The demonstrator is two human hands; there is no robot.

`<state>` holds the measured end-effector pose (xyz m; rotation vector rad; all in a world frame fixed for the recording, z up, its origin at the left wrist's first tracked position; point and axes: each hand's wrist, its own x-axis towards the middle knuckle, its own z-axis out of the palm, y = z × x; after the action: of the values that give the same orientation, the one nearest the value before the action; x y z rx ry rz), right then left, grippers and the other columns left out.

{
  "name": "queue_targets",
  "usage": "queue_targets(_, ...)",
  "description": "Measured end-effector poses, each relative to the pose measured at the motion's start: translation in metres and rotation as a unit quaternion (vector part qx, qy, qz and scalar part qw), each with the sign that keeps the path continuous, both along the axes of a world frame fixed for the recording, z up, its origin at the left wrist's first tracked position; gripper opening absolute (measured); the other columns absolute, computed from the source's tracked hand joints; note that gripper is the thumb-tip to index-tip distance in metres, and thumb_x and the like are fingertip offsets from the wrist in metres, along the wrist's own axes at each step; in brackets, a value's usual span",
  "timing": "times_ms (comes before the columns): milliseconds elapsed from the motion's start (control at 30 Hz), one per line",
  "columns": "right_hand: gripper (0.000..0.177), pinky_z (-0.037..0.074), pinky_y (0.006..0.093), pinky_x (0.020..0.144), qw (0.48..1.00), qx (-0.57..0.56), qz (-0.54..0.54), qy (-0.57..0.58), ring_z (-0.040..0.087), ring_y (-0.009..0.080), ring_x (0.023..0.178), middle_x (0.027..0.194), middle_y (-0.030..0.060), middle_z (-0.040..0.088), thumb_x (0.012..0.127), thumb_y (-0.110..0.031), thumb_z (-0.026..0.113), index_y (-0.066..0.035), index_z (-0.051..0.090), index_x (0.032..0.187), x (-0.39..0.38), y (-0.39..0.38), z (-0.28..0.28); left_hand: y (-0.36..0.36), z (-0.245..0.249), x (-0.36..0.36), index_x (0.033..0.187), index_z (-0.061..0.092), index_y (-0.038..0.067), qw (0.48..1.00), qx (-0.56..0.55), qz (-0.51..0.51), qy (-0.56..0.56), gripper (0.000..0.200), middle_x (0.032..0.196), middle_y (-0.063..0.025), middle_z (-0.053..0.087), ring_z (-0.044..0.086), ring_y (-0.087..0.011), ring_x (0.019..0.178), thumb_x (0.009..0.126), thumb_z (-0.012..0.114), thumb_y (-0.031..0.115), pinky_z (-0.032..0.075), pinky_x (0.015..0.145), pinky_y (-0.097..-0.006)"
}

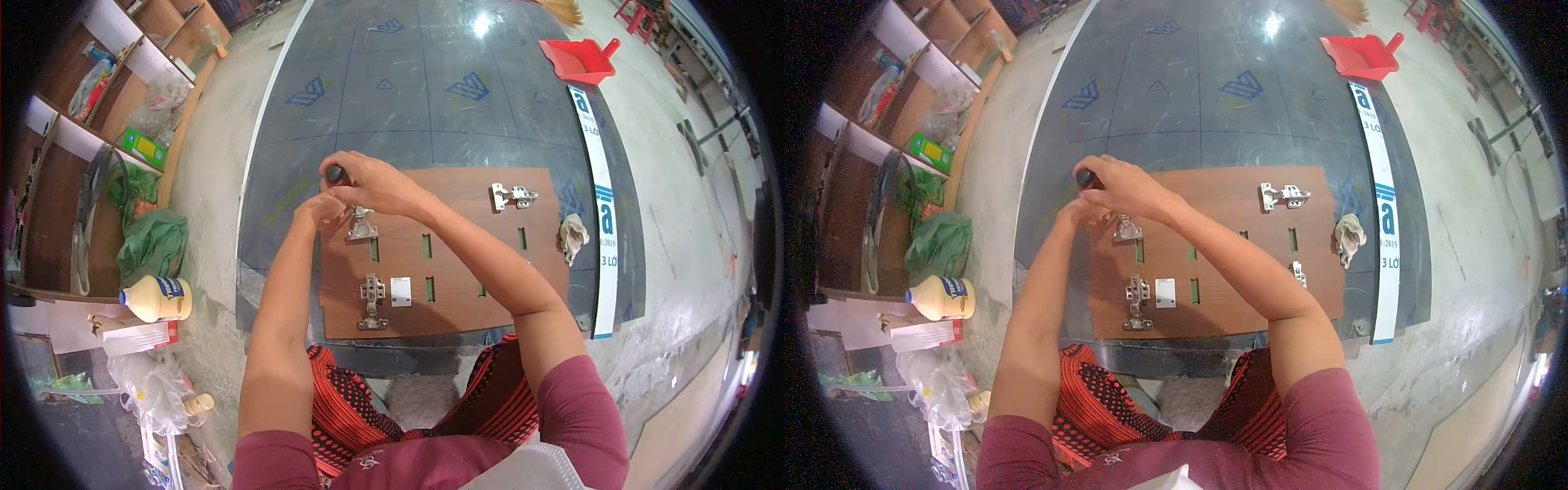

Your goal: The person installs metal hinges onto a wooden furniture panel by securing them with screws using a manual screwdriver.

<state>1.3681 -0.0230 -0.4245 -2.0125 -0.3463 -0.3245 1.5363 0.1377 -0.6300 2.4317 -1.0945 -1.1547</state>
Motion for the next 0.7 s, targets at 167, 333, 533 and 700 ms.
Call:
queue_targets(167, 0.041, 0.049, 0.036, 0.078, 0.973, -0.163, -0.107, 0.123, 0.063, 0.0291, 0.091, 0.096, 0.0177, 0.064, 0.083, -0.03, 0.066, -0.003, 0.052, 0.11, -0.016, 0.006, 0.034, 0.016, -0.017, 0.017, 0.114, 0.059, 0.011, 0.998, -0.01, -0.068, -0.015, 0.033, 0.089, -0.0077, 0.063, 0.06, -0.0196, 0.072, 0.086, 0.042, 0.009, 0.047, 0.058, -0.0351)
queue_targets(333, 0.038, 0.05, 0.0387, 0.075, 0.995, -0.069, -0.064, 0.023, 0.063, 0.033, 0.085, 0.094, 0.0179, 0.064, 0.082, -0.029, 0.066, -0.004, 0.054, 0.107, -0.004, -0.004, 0.003, 0.017, -0.033, 0.028, 0.117, 0.058, 0.011, 0.99, -0.022, -0.134, -0.034, 0.036, 0.088, -0.0073, 0.062, 0.06, -0.0196, 0.073, 0.086, 0.041, 0.008, 0.046, 0.057, -0.0354)
queue_targets(533, 0.037, 0.05, 0.0399, 0.073, 0.988, 0.072, 0.072, 0.117, 0.063, 0.0342, 0.082, 0.095, 0.0177, 0.064, 0.082, -0.03, 0.066, -0.004, 0.055, 0.106, -0.003, -0.015, 0.011, -0.012, 0.086, -0.043, 0.1, 0.068, 0.015, 0.978, 0.102, 0.184, -0.013, 0.031, 0.113, -0.002, 0.063, 0.06, -0.0159, 0.103, 0.079, 0.063, 0.037, 0.052, 0.079, -0.0384)
queue_targets(700, 0.037, 0.05, 0.0398, 0.073, 0.981, -0.142, -0.128, 0.019, 0.064, 0.0346, 0.083, 0.093, 0.0185, 0.065, 0.081, -0.031, 0.068, -0.005, 0.055, 0.104, -0.006, -0.012, 0.018, 0.015, -0.042, 0.038, 0.096, 0.07, 0.017, 0.999, -0.034, -0.032, 0.013, 0.03, 0.119, -0.0008, 0.06, 0.051, -0.0204, 0.118, 0.076, 0.061, 0.038, 0.052, 0.076, -0.0504)
